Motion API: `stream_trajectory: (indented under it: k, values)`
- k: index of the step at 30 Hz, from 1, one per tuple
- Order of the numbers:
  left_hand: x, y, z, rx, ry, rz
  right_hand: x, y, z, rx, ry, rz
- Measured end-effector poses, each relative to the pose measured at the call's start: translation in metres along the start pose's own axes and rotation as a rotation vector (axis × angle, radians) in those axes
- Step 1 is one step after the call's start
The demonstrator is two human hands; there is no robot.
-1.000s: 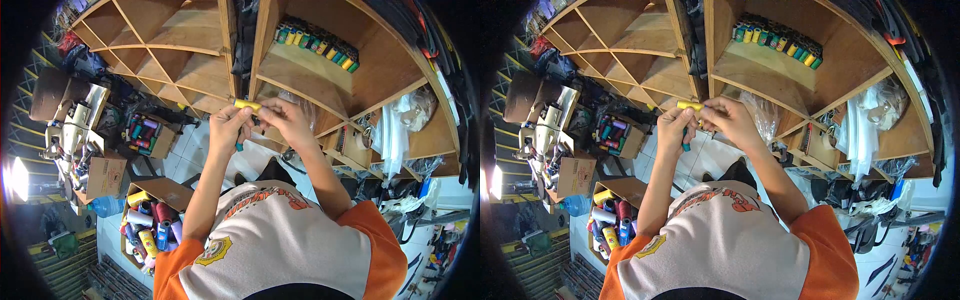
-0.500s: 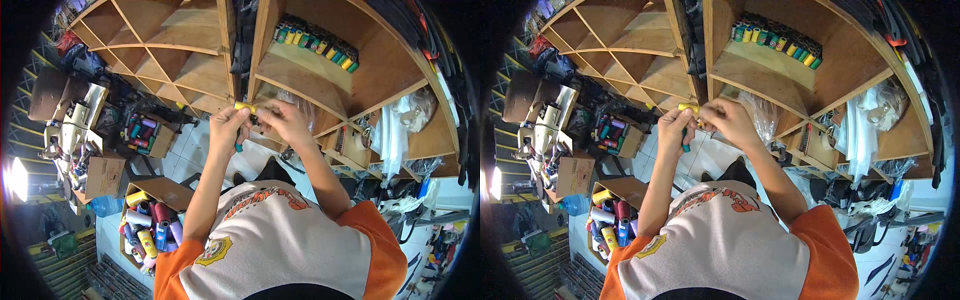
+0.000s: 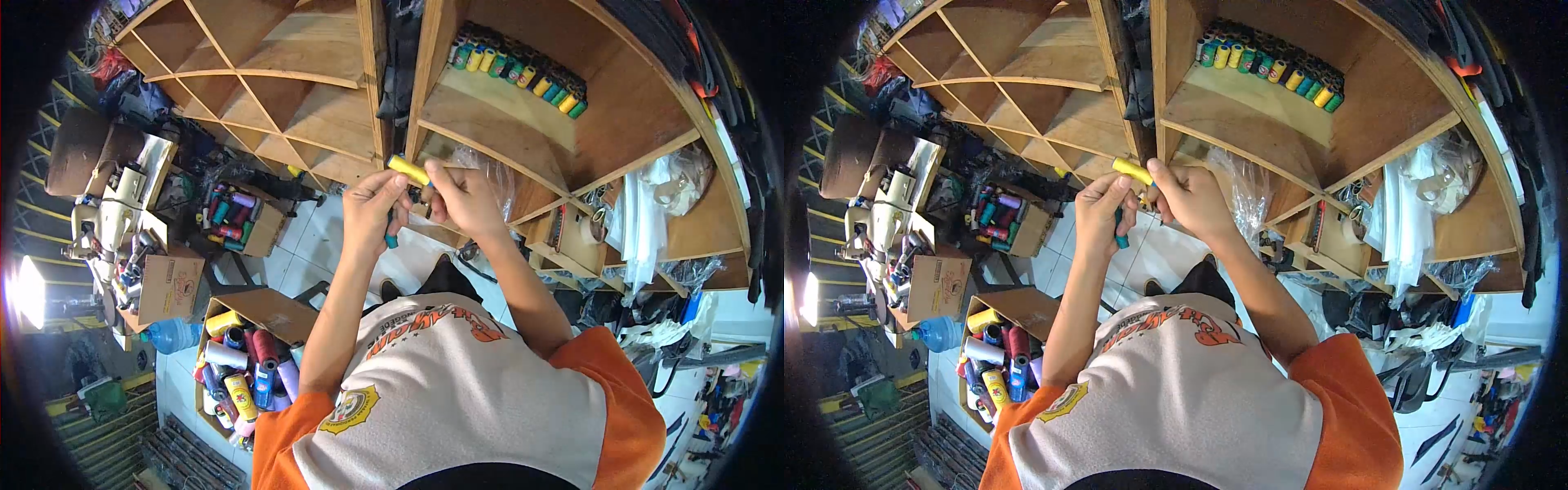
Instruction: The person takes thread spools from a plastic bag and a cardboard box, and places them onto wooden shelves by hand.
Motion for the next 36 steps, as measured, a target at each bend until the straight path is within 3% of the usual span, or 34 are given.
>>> stream_trajectory:
  k: [1,4,7,10,13,22,25,28,31,36]
  values:
    - [0.0,0.0,-0.001,0.003,0.011,-0.004,0.002,0.0,0.0,0.021,-0.06,-0.014]
    - [0.001,0.0,-0.001,0.025,-0.023,0.008,-0.017,0.005,0.001,0.151,0.262,0.155]
    - [-0.001,-0.001,-0.004,0.014,-0.046,0.012,-0.006,0.001,0.004,0.056,0.314,0.194]
    - [0.001,0.001,-0.007,-0.012,-0.069,0.0,0.006,0.001,0.013,-0.024,0.274,-0.104]
    - [0.002,0.0,-0.01,-0.002,-0.046,0.006,-0.006,0.004,0.006,0.141,0.117,-0.162]
    - [-0.004,-0.004,-0.003,0.021,-0.001,0.015,-0.029,0.008,0.006,0.238,0.505,0.254]
    - [-0.004,-0.001,-0.006,0.001,0.006,0.012,-0.014,0.005,0.011,0.149,0.601,0.215]
    - [-0.002,0.0,-0.009,-0.021,-0.035,0.015,-0.013,0.005,0.012,0.19,0.433,0.022]
    - [0.0,0.002,-0.013,0.04,-0.029,0.014,-0.016,0.008,0.009,0.185,0.459,0.033]
    - [-0.008,-0.007,-0.005,0.149,0.03,0.023,-0.018,0.013,0.006,0.1,0.319,-0.121]
Point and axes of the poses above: each hand's wrist, its own y-axis towards the middle knuckle, its own z-axis out of the palm, x = y × z, the point moved 3 cm from there along y, towards the middle knuckle, and after that the axes turned 10 degrees about -z, right-handed, at the moved point
